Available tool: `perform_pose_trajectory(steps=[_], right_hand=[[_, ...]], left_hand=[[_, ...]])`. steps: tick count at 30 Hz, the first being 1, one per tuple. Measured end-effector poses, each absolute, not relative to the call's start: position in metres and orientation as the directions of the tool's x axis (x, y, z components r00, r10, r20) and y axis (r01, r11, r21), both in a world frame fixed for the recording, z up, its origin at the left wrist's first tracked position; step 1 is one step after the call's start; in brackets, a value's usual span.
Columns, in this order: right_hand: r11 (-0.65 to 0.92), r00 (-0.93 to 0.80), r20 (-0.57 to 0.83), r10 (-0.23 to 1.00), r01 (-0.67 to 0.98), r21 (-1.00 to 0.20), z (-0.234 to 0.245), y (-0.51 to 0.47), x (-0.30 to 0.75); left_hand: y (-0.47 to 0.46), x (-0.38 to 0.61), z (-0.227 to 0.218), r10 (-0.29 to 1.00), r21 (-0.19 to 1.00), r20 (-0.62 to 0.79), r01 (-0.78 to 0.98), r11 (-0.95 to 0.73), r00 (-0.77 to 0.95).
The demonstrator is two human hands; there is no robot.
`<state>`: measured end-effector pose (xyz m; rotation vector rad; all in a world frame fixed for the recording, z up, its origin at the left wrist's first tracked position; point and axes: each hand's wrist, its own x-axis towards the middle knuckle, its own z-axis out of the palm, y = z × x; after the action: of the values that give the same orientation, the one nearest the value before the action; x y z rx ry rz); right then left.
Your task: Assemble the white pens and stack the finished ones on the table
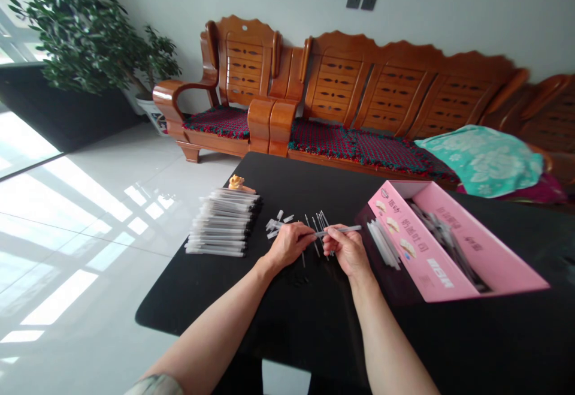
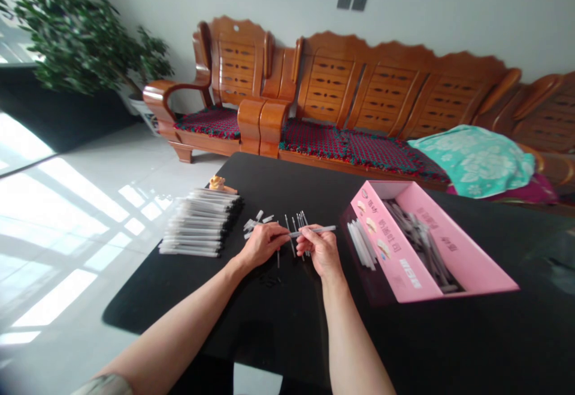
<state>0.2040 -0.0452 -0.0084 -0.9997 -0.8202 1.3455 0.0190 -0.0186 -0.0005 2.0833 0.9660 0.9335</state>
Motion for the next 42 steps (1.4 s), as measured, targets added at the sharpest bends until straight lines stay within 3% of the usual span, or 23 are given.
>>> perform_pose_trajectory(steps=[9,15,18,24,30,33,38,42], right_hand=[[-0.191,0.042,-0.239,0.97,-0.48,-0.856,-0.007,-0.042,0.215],[-0.243,0.024,-0.29,0.957,-0.479,-0.843,-0.006,-0.042,0.213],[-0.219,0.049,-0.275,0.96,-0.479,-0.85,-0.009,-0.043,0.21],[-0.149,0.047,-0.194,0.98,-0.471,-0.87,-0.009,-0.044,0.202],[-0.074,0.068,-0.112,0.991,-0.418,-0.905,-0.005,-0.045,0.204],[-0.07,0.075,-0.111,0.991,-0.414,-0.907,-0.006,-0.045,0.206],[-0.058,0.082,-0.101,0.991,-0.42,-0.906,-0.007,-0.045,0.206],[-0.067,0.072,-0.107,0.992,-0.418,-0.906,-0.009,-0.044,0.206]], left_hand=[[-0.029,0.032,-0.004,0.675,0.448,0.539,0.507,-0.736,0.503],[-0.031,0.035,-0.008,0.621,0.346,0.589,0.534,-0.772,0.517],[-0.03,0.033,-0.006,0.66,0.393,0.559,0.541,-0.743,0.501],[-0.023,0.022,0.0,0.779,0.607,0.477,0.489,-0.626,0.406],[-0.002,-0.017,0.011,0.867,0.77,0.498,0.451,-0.452,0.019],[0.007,-0.053,0.022,0.851,0.857,0.463,0.369,-0.359,-0.246],[0.018,-0.117,0.031,0.712,0.852,0.462,0.489,-0.189,-0.529],[0.026,-0.15,0.026,0.673,0.789,0.479,0.612,-0.048,-0.564]])
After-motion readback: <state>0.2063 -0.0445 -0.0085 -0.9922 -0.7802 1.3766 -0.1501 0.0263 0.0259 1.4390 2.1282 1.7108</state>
